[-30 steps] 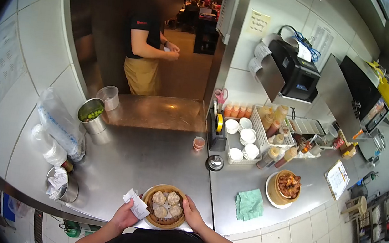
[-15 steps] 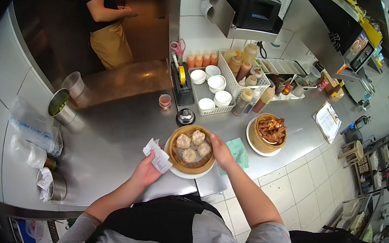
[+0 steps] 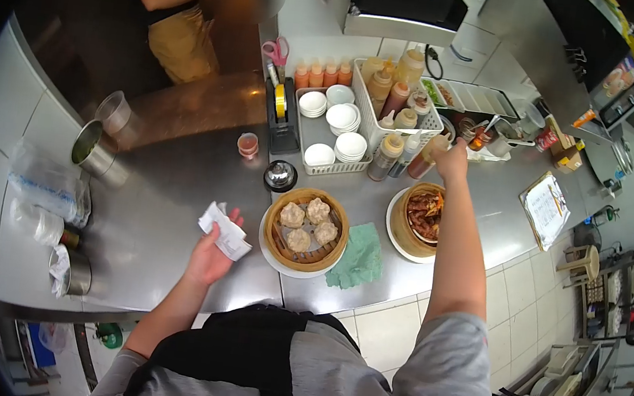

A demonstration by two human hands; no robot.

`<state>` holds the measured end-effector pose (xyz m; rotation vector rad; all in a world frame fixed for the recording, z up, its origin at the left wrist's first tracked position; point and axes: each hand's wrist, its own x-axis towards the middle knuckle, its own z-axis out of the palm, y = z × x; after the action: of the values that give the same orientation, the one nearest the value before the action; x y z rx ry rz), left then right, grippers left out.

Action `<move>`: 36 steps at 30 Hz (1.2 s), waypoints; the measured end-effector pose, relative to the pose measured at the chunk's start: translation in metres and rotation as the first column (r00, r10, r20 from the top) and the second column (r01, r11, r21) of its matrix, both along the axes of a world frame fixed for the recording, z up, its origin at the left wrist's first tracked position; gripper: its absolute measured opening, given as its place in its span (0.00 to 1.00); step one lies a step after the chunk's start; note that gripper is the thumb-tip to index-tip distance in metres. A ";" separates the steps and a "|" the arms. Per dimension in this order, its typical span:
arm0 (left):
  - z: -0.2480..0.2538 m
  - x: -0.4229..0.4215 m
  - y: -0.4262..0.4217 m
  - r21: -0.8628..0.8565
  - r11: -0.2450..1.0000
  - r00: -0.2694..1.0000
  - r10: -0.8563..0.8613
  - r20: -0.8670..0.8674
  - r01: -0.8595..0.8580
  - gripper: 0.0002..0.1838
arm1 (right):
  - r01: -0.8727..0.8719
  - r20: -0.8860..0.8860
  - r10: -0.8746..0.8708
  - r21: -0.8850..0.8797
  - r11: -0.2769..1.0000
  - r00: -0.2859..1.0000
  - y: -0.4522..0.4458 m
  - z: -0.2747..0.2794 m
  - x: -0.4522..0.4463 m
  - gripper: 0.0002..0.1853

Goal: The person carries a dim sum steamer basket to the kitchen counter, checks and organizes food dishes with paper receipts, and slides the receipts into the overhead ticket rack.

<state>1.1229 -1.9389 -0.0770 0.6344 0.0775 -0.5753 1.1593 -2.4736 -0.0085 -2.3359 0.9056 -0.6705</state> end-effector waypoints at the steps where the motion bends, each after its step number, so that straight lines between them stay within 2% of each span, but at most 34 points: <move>1: 0.002 0.000 0.008 0.018 0.999 0.999 0.046 0.013 -0.046 0.20 | -0.043 -0.038 0.046 0.077 0.996 0.998 -0.010 -0.010 0.006 0.34; 3: 0.002 0.000 0.025 0.023 0.999 0.999 0.032 -0.004 -0.032 0.18 | -0.208 0.064 0.199 0.414 0.886 0.978 -0.013 -0.017 0.010 0.31; 4: 0.013 -0.002 0.030 0.096 0.992 0.996 0.085 -0.005 -0.084 0.16 | -0.216 0.109 0.188 0.377 0.900 0.976 -0.019 -0.028 0.012 0.24; 5: 0.019 -0.005 0.036 0.167 0.977 0.991 0.135 -0.001 -0.133 0.15 | -0.182 0.190 0.126 0.317 0.931 0.974 -0.015 -0.028 0.009 0.23; 6: 0.008 -0.005 0.047 0.203 0.966 0.984 0.172 -0.037 -0.161 0.20 | -0.169 0.333 0.064 0.299 0.939 0.941 -0.025 -0.040 0.011 0.21; 7: 0.016 -0.009 0.048 0.207 0.962 0.981 0.188 -0.042 -0.175 0.20 | -0.235 0.556 0.038 0.288 0.928 0.830 -0.015 -0.028 0.007 0.20; 8: 0.032 -0.015 0.046 0.304 0.929 0.977 0.213 0.020 -0.209 0.25 | -0.224 0.629 0.049 0.201 0.954 0.776 0.006 0.000 0.000 0.18; 9: 0.042 -0.019 0.044 0.397 0.885 0.970 0.228 0.082 -0.241 0.31 | -0.216 0.620 0.086 0.137 0.967 0.780 0.022 0.026 -0.007 0.19; 10: 0.044 -0.020 0.045 0.403 0.882 0.969 0.236 0.075 -0.246 0.31 | -0.195 0.578 0.146 0.023 0.980 0.803 0.047 0.057 -0.016 0.19; 11: 0.045 -0.020 0.046 0.437 0.869 0.972 0.200 0.123 -0.234 0.35 | -0.198 0.572 0.146 0.030 0.980 0.807 0.071 0.080 -0.022 0.19; 12: 0.046 -0.020 0.047 0.470 0.855 0.973 0.156 0.171 -0.220 0.40 | -0.318 0.456 0.306 -0.052 0.947 0.836 0.095 0.099 -0.029 0.20; 13: 0.043 -0.017 0.046 0.474 0.854 0.974 0.150 0.168 -0.214 0.40 | -0.438 0.325 0.451 -0.118 0.891 0.831 0.117 0.107 -0.033 0.21; 14: 0.037 -0.013 0.044 0.490 0.846 0.971 0.120 0.208 -0.210 0.40 | -0.545 0.107 0.558 -0.126 0.829 0.823 0.137 0.107 -0.038 0.22; 16: 0.037 -0.008 0.037 0.506 0.838 0.966 0.090 0.244 -0.206 0.36 | -0.734 -0.298 0.678 -0.148 0.663 0.672 0.171 0.097 -0.049 0.23; 17: 0.039 -0.007 0.032 0.502 0.841 0.966 0.084 0.244 -0.200 0.36 | -0.816 -0.475 0.681 -0.163 0.555 0.557 0.188 0.087 -0.054 0.24; 19: 0.040 -0.005 0.027 0.475 0.862 0.965 0.057 0.255 -0.176 0.34 | -0.862 -0.803 0.443 -0.163 0.480 0.399 0.237 0.089 -0.062 0.28; 22: 0.037 -0.004 0.035 0.468 0.869 0.967 0.046 0.251 -0.163 0.31 | -0.883 -0.850 0.389 -0.170 0.438 0.356 0.270 0.074 -0.064 0.32; 26: 0.028 -0.002 0.059 0.466 0.872 0.975 0.053 0.217 -0.151 0.28 | -0.865 -0.878 0.303 -0.208 0.456 0.371 0.271 0.078 -0.056 0.29; 28: 0.025 -0.001 0.071 0.463 0.876 0.983 0.065 0.173 -0.139 0.27 | -0.792 -0.895 0.201 -0.226 0.567 0.399 0.267 0.092 -0.055 0.28; 29: 0.024 -0.001 0.076 0.466 0.876 0.989 0.077 0.130 -0.129 0.27 | -0.791 -0.897 0.194 -0.227 0.569 0.397 0.269 0.091 -0.058 0.28; 31: 0.023 0.001 0.083 0.455 0.882 0.990 0.076 0.120 -0.123 0.27 | -0.823 -0.937 0.167 -0.172 0.541 0.305 0.276 0.086 -0.071 0.28; 35: 0.021 0.005 0.092 0.440 0.891 0.990 0.068 0.121 -0.114 0.26 | -0.848 -0.924 0.294 -0.058 0.526 0.245 0.298 0.089 -0.098 0.27; 36: 0.021 0.006 0.094 0.439 0.891 0.991 0.067 0.119 -0.112 0.26 | -0.840 -0.911 0.255 -0.155 0.519 0.325 0.292 0.085 -0.103 0.26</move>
<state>1.1286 -1.8448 -0.0564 1.1012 0.1460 -0.4351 1.0568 -2.1815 0.0760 -3.3548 -0.0911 0.6729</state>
